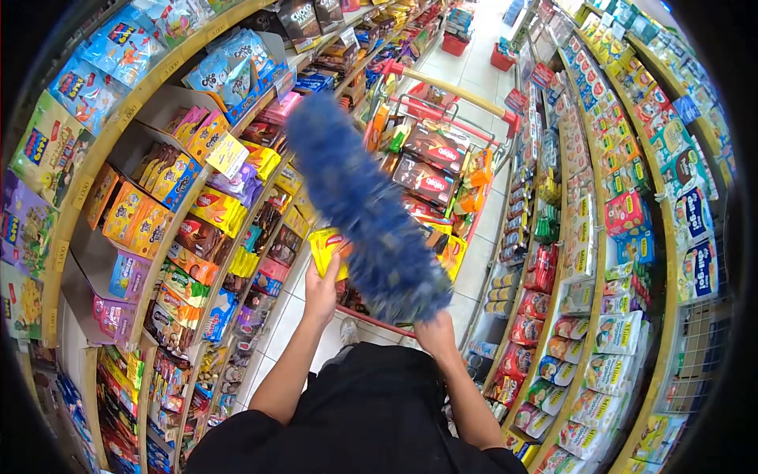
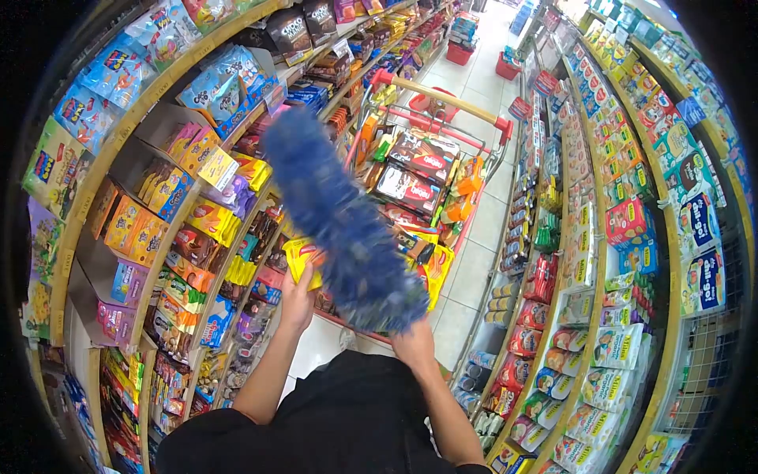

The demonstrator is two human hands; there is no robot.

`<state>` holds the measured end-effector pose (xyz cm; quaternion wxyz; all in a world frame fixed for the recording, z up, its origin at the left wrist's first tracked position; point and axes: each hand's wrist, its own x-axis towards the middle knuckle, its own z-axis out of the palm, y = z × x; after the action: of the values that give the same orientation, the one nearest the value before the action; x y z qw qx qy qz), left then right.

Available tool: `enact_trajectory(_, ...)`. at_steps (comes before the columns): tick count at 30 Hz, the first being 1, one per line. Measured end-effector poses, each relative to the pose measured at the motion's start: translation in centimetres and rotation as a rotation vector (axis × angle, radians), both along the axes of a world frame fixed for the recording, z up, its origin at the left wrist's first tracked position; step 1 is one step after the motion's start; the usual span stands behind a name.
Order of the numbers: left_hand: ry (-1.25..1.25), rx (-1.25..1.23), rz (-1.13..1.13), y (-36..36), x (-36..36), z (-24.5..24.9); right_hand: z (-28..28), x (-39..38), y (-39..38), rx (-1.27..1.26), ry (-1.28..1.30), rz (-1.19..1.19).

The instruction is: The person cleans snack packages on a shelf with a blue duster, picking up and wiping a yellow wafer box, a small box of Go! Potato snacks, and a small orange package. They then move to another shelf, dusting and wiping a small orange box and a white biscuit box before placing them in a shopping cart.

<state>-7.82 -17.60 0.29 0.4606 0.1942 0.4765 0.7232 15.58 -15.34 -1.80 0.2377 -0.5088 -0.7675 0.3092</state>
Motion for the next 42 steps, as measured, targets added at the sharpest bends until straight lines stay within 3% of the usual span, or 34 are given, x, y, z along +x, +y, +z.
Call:
enact_trajectory(2,-0.059,0.042,0.054,0.1,0.5,0.4,-0.5,1.8,0.3,0.001,-0.202,0.018)
enact_trajectory(5,-0.067,0.037,-0.104,-0.3,1.0,1.4,0.9,3.8,1.7,-0.094,-0.419,-0.034)
enact_trajectory(8,-0.196,0.066,-0.112,-0.1,1.5,3.0,0.6,6.0,3.2,-0.019,-0.036,-0.157)
enact_trajectory(12,-0.549,0.212,-0.372,1.3,1.9,3.2,1.8,8.9,2.3,-0.192,0.058,-0.103)
enact_trajectory(16,-0.63,0.255,-0.323,5.1,5.7,0.1,3.9,10.5,1.8,-0.048,0.076,0.179)
enact_trajectory(18,-0.701,0.202,-0.452,5.1,6.9,-1.3,4.6,9.8,1.0,-0.01,0.128,0.091)
enact_trajectory(19,-0.524,0.123,-0.195,6.0,8.3,-1.4,4.4,9.9,0.9,0.013,0.102,0.087)
enact_trajectory(22,-0.657,0.368,-0.379,7.4,10.1,1.4,5.3,10.2,0.7,0.021,0.059,0.066)
enact_trajectory(23,-0.394,0.51,-0.336,7.2,11.0,1.7,4.5,10.6,0.8,0.001,0.017,0.062)
enact_trajectory(27,-0.375,0.486,-0.318,6.8,12.2,1.6,4.2,11.9,1.3,0.054,-0.013,0.059)
enact_trajectory(30,-0.372,0.466,-0.315,6.6,13.1,1.3,4.1,12.5,1.5,-0.055,-0.078,0.015)
enact_trajectory(32,-0.426,0.56,-0.375,6.2,12.2,2.3,4.8,13.1,0.6,-0.055,-0.136,0.109)
enact_trajectory(33,-0.334,0.613,-0.393,6.6,10.6,0.1,5.1,13.4,0.4,-0.049,-0.164,0.156)
enact_trajectory(35,-0.524,0.378,-0.259,5.2,12.5,4.2,5.0,13.7,0.7,0.034,-0.118,0.181)
enact_trajectory(39,-0.58,0.313,-0.238,3.1,14.7,2.2,2.3,14.4,2.1,-0.08,-0.223,0.205)
enact_trajectory(42,-0.518,0.338,-0.164,2.5,15.0,1.6,2.5,14.9,1.5,-0.111,-0.002,0.207)
